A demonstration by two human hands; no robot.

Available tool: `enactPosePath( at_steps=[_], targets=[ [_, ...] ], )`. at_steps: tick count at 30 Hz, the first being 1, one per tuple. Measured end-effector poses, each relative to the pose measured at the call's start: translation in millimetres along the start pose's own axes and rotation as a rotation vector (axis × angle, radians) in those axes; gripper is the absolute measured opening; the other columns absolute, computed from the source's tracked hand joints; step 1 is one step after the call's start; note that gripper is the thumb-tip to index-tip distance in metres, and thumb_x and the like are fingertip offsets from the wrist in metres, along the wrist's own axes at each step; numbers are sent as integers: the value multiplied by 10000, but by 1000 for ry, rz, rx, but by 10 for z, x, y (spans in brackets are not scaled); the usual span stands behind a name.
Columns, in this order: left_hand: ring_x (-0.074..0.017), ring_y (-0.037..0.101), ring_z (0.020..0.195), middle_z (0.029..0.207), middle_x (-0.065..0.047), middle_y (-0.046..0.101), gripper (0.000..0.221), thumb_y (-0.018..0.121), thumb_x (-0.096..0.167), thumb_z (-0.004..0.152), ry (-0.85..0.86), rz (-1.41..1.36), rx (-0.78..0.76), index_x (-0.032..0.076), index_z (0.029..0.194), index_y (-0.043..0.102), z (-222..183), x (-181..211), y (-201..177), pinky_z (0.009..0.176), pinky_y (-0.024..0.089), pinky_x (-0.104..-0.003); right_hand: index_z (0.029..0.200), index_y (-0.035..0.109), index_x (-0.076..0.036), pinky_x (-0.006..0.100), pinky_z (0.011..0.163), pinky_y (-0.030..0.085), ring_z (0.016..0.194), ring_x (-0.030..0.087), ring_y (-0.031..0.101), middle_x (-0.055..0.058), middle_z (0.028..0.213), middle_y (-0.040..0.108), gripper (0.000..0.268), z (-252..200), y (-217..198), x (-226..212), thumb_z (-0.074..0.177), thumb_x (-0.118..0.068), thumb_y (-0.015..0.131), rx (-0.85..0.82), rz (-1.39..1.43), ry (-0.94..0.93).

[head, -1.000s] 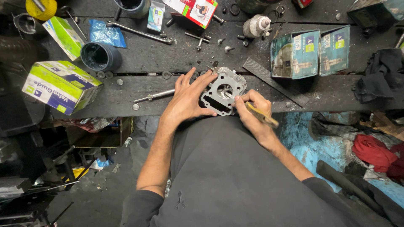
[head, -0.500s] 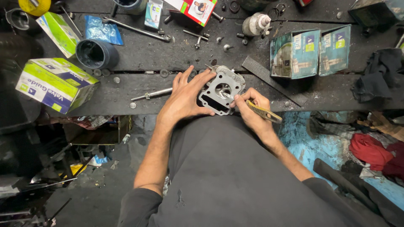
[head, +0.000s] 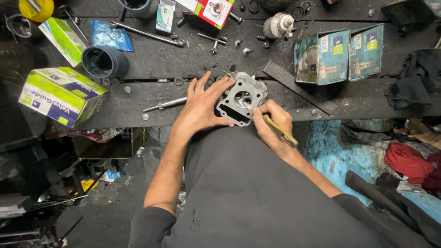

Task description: The person uses a small brush to scrub the interior surfaces of a metallic engine cylinder head on a cluttered workbench. They rotate the part to access different areas, then wipe the surface with a cloth.

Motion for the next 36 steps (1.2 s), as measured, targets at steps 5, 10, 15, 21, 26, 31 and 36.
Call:
enactPosePath(
  at_steps=[5, 10, 15, 21, 26, 31, 36],
  targets=[
    [-427, 227, 1515, 1584, -69, 448, 1187, 977, 473, 467, 7, -11, 7, 219, 1505, 460, -7, 10, -3, 1192, 125, -661, 854, 611, -9, 308, 586, 465, 646, 140, 614, 70, 734, 654, 166, 28, -32, -29, 980, -90, 680, 5, 1, 45],
    [-418, 232, 1518, 1591, -58, 447, 1185, 971, 476, 472, -2, -12, 5, 228, 1510, 455, -15, -6, 8, 1197, 126, -657, 881, 624, -12, 333, 697, 496, 763, 189, 649, 84, 825, 675, 126, -2, -30, -116, 991, -64, 656, -6, 10, -27],
    [-425, 234, 1511, 1591, -63, 445, 1182, 970, 482, 481, 10, -8, 9, 225, 1511, 452, -5, 2, 10, 1192, 133, -660, 867, 656, -21, 368, 725, 492, 771, 231, 641, 96, 826, 687, 110, -32, -28, -200, 967, -54, 687, 74, -149, -144],
    [-429, 245, 1510, 1584, -62, 453, 1188, 967, 500, 476, 16, 4, 7, 225, 1510, 450, -6, -3, 9, 1188, 140, -665, 856, 639, -52, 337, 680, 518, 721, 206, 677, 37, 815, 736, 143, -17, 36, 178, 988, -103, 656, 17, 117, 178],
    [-435, 254, 1500, 1579, -72, 451, 1180, 963, 518, 491, 29, 21, 12, 224, 1511, 448, -10, 5, 0, 1179, 145, -671, 864, 652, -28, 374, 660, 447, 706, 220, 591, 79, 791, 695, 159, 14, 21, -13, 998, -111, 675, 22, -63, 25],
    [-434, 267, 1504, 1591, -73, 451, 1170, 953, 519, 511, 50, 29, 30, 225, 1521, 442, -10, 43, 23, 1186, 158, -668, 878, 659, -32, 365, 675, 464, 729, 181, 631, 60, 811, 715, 143, 36, 59, -158, 992, -117, 674, 40, -161, -171],
    [-439, 261, 1501, 1584, -69, 454, 1167, 962, 508, 492, 18, 0, 23, 236, 1506, 452, -17, -3, 3, 1179, 148, -666, 863, 628, -34, 254, 632, 520, 710, 63, 663, 35, 821, 742, 188, 47, 36, 232, 1023, -123, 670, -22, 81, 31]
  ],
)
Point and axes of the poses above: each hand's wrist, its own z-axis towards the middle knuckle, its own y-axis out of the palm, x = y × z, the point moved 10 cm from there along z, towards the middle knuckle
